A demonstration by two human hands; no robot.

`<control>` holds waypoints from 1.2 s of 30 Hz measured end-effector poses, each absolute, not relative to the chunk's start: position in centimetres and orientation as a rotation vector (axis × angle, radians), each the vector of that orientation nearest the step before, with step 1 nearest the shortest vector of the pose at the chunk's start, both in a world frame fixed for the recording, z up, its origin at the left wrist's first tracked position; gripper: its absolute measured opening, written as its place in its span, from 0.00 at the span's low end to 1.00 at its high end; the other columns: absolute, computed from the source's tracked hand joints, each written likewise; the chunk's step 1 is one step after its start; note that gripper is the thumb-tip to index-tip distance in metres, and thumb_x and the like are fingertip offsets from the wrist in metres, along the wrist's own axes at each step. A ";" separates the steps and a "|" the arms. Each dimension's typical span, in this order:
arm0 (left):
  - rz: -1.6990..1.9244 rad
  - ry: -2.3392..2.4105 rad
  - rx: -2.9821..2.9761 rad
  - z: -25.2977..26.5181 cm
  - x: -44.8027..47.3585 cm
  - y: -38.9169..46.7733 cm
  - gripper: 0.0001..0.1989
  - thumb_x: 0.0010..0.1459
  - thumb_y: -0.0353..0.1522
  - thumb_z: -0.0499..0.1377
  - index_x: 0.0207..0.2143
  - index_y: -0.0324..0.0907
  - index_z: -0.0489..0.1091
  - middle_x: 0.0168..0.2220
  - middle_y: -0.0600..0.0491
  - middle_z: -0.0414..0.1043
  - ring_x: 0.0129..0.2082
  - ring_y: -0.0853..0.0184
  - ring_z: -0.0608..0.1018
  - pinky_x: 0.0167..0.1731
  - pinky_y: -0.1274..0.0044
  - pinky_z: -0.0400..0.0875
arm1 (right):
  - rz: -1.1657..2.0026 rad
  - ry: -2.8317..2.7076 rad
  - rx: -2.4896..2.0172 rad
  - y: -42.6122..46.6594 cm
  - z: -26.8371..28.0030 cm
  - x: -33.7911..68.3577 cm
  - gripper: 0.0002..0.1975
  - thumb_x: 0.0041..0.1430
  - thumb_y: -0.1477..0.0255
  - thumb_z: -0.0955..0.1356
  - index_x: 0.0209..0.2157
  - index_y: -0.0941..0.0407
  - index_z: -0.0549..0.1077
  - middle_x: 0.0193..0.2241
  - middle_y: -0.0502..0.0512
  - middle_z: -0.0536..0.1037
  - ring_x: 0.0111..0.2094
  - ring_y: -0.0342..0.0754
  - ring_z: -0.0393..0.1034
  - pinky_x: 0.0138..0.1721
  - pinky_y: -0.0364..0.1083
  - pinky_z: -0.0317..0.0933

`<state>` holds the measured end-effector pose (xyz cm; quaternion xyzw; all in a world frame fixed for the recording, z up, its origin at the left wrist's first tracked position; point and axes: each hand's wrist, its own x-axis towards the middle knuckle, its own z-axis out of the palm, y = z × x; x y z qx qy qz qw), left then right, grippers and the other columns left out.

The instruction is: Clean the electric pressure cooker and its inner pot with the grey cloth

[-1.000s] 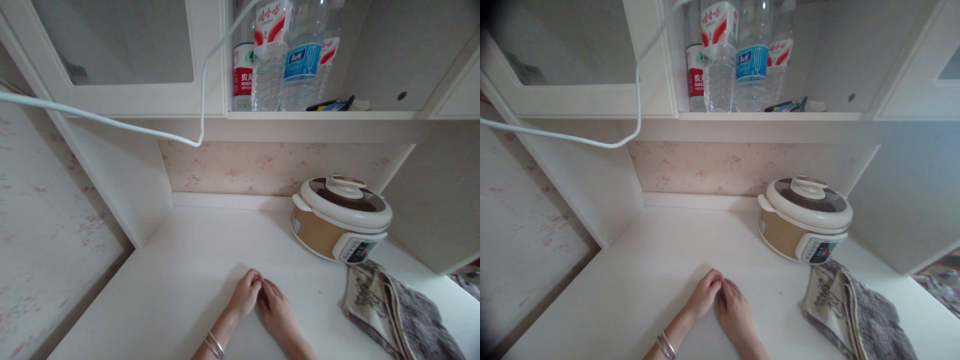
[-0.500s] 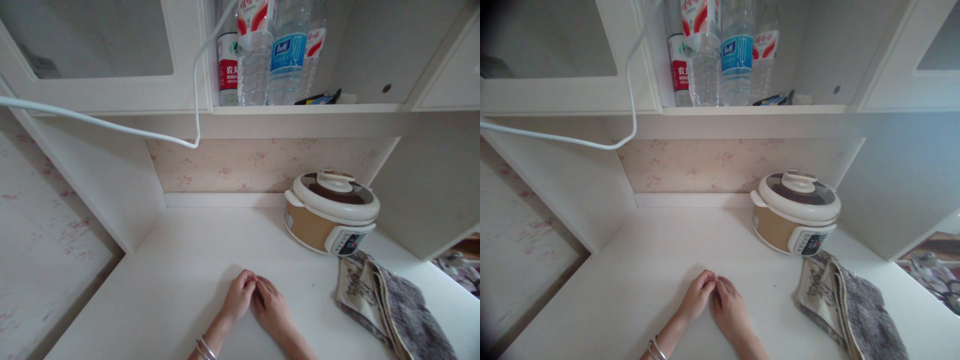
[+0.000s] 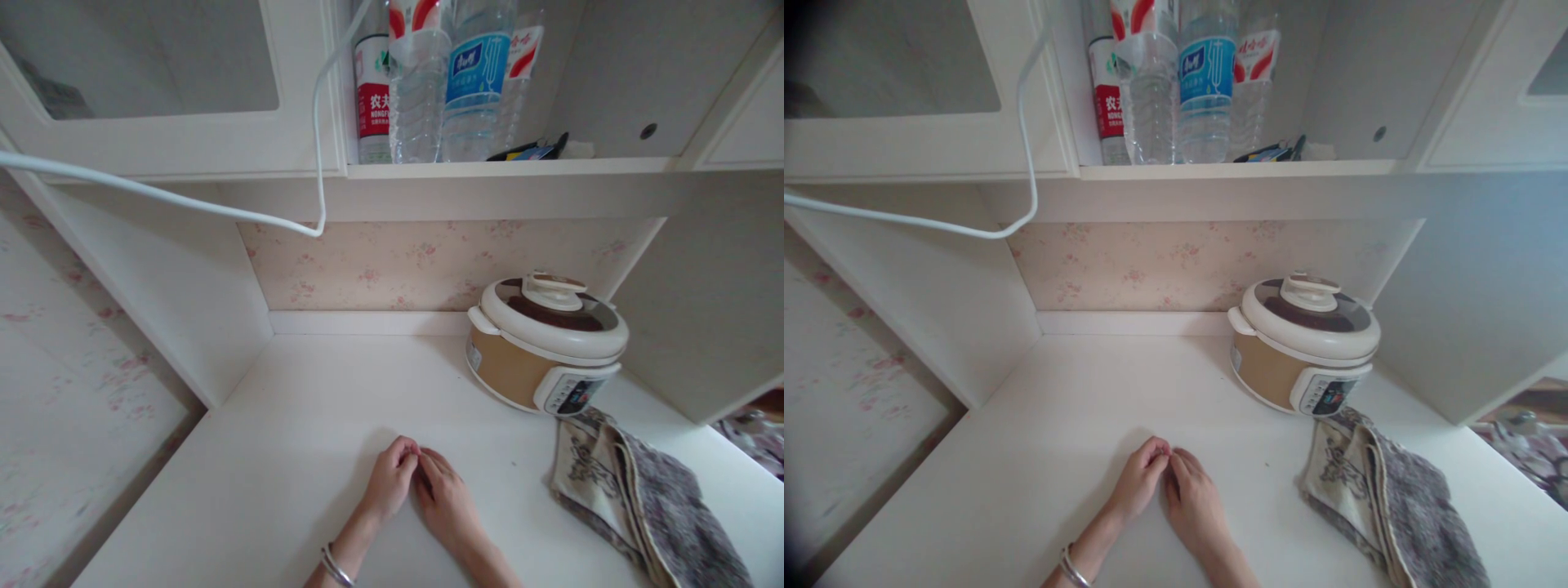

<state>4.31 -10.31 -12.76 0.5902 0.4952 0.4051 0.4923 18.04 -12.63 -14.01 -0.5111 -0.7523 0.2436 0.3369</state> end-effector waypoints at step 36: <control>0.977 1.218 1.446 -12.5 4.3 -10.4 0.08 0.58 0.34 0.51 0.33 0.42 0.68 0.31 0.53 0.72 0.33 0.66 0.72 0.36 0.77 0.65 | 0.637 -1.968 -1.334 -12.8 -13.7 18.1 0.19 0.59 0.79 0.59 0.49 0.56 0.73 0.49 0.59 0.75 0.52 0.50 0.68 0.54 0.49 0.62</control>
